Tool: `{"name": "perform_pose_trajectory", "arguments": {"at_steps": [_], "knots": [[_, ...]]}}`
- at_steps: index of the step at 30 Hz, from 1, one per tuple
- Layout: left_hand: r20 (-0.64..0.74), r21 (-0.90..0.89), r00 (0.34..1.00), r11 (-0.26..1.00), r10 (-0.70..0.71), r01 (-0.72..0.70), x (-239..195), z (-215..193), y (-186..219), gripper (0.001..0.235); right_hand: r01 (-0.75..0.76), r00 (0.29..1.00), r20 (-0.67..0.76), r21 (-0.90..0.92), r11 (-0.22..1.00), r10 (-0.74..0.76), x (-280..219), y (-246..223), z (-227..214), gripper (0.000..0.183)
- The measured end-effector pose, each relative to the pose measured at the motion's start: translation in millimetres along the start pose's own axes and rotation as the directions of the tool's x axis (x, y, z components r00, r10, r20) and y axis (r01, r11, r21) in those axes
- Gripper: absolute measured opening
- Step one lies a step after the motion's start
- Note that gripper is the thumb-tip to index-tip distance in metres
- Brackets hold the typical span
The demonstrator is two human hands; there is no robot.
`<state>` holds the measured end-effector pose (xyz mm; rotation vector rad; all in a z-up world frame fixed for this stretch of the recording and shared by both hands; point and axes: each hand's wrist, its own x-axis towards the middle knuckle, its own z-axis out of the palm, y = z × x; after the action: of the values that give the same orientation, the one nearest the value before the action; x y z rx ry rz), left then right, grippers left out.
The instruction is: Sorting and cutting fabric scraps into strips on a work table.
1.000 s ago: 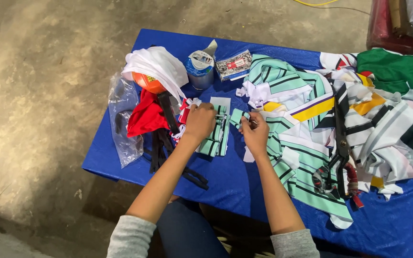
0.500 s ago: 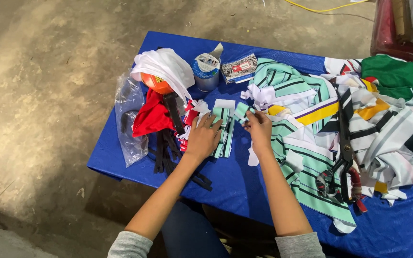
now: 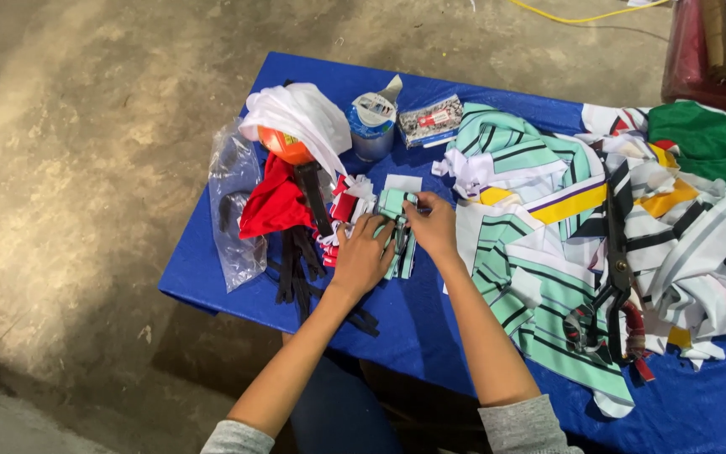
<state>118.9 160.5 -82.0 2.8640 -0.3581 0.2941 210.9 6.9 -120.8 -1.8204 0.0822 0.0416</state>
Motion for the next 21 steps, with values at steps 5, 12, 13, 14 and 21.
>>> {"name": "perform_pose_trajectory", "arguments": {"at_steps": [5, 12, 13, 14, 21], "knots": [[0.021, -0.042, 0.999, 0.998, -0.047, 0.048, -5, -3, 6, 0.036, 0.048, 0.998, 0.025, 0.051, 0.998, -0.049, 6, 0, 2, 0.022], [0.045, -0.024, 0.996, 0.997, -0.071, 0.072, -2, 2, 8, 0.035, 0.148, 0.987, 0.091, -0.180, 0.973, -0.133, -5, -29, -2, 0.032], [0.057, -0.014, 0.996, 0.997, -0.070, 0.071, -2, 3, 8, 0.035, 0.142, 0.985, 0.123, -0.177, 0.974, -0.121, -5, -31, -2, 0.035], [0.070, -0.005, 0.995, 0.997, -0.070, 0.071, -2, 5, 7, 0.034, 0.135, 0.982, 0.155, -0.174, 0.975, -0.109, -6, -34, -3, 0.039], [0.164, -0.019, 0.980, 0.993, -0.110, 0.115, -1, -4, 13, 0.039, 0.210, 0.967, 0.192, -0.231, 0.950, -0.167, -7, -31, -5, 0.036]]}}
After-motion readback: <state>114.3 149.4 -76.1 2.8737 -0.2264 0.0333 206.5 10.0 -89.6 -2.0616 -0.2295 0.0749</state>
